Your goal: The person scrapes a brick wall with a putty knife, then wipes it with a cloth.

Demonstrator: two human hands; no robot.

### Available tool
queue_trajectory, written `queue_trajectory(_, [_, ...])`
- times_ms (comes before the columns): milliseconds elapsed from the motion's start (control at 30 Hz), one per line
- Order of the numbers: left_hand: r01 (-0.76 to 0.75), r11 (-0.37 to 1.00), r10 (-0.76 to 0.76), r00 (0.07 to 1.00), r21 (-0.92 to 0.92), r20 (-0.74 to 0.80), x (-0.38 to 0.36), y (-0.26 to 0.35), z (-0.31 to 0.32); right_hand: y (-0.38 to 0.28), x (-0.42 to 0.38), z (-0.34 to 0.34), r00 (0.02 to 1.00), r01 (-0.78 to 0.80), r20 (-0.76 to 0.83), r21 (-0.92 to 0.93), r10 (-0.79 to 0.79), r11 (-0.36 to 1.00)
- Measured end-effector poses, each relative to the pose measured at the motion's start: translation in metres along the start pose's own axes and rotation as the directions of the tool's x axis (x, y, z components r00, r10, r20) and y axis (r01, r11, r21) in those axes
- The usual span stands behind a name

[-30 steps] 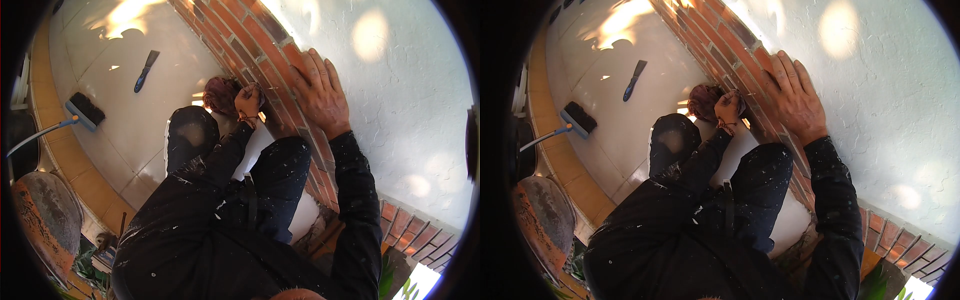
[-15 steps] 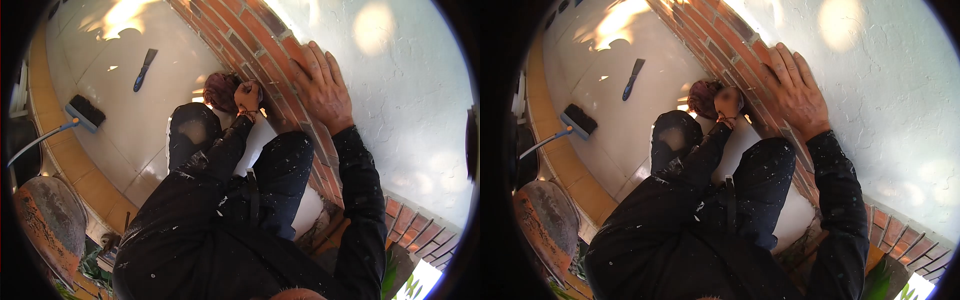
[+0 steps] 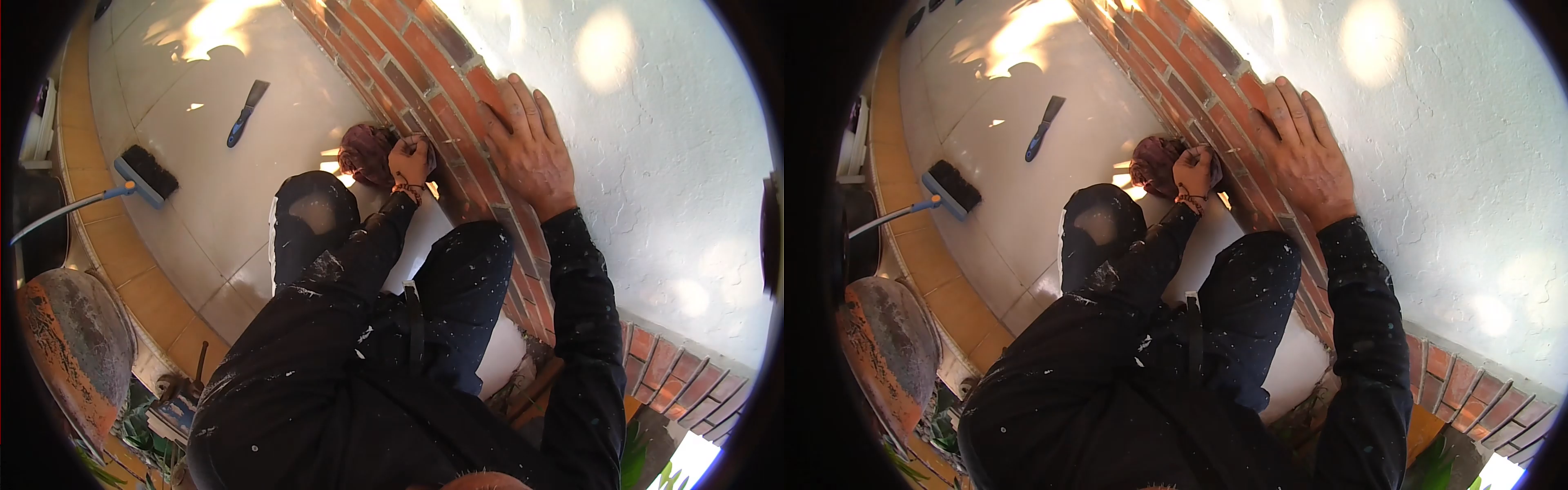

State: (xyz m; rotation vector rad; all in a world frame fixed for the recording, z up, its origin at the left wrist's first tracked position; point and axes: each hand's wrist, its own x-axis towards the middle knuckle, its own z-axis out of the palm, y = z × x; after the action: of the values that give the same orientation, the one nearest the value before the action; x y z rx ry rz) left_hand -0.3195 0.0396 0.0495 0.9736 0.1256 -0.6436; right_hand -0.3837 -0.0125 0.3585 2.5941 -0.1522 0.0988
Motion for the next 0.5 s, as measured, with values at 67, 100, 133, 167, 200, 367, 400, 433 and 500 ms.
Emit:
queue_trajectory(67, [-0.058, 0.998, 0.058, 0.998, -0.019, 0.003, -0.015, 0.002, -0.005, 0.000, -0.001, -0.005, 0.998, 0.009, 0.061, -0.034, -0.007, 0.999])
queue_trajectory(100, [-0.028, 0.998, 0.029, 0.999, -0.051, 0.028, -0.013, 0.006, -0.003, 0.001, 0.000, -0.004, 0.999, 0.008, 0.048, -0.042, -0.006, 0.999])
queue_trajectory(133, [-0.002, 0.996, 0.006, 0.998, -0.084, 0.055, -0.006, 0.011, 0.000, 0.000, 0.000, -0.001, 0.999, -0.002, 0.045, -0.043, 0.004, 0.999])
queue_trajectory(167, [-0.009, 0.996, 0.013, 0.999, -0.089, 0.052, -0.004, 0.016, 0.003, -0.001, 0.001, -0.002, 0.999, -0.006, 0.053, -0.039, 0.008, 0.999])
queue_trajectory(200, [-0.015, 0.999, 0.018, 0.999, -0.046, 0.047, -0.003, 0.020, 0.004, 0.000, 0.003, -0.002, 0.999, -0.004, 0.053, -0.040, 0.007, 0.999])
queue_trajectory(367, [-0.148, 0.977, 0.155, 0.987, 0.156, -0.032, -0.013, -0.024, 0.002, 0.001, -0.001, 0.000, 1.000, 0.022, -0.014, -0.004, -0.022, 1.000])
queue_trajectory(400, [0.033, 0.999, -0.032, 0.999, -0.017, 0.037, -0.026, 0.003, 0.007, 0.000, 0.001, 0.001, 0.999, 0.026, -0.025, -0.006, -0.026, 1.000])
queue_trajectory(433, [0.026, 0.999, -0.025, 0.999, -0.023, 0.036, -0.022, 0.011, 0.008, -0.001, 0.000, 0.001, 1.000, 0.018, -0.021, -0.008, -0.018, 1.000])
queue_trajectory(500, [-0.106, 0.992, 0.108, 0.994, 0.075, -0.018, -0.009, 0.006, 0.006, -0.001, 0.000, 0.000, 1.000, 0.024, -0.008, -0.015, -0.024, 1.000])
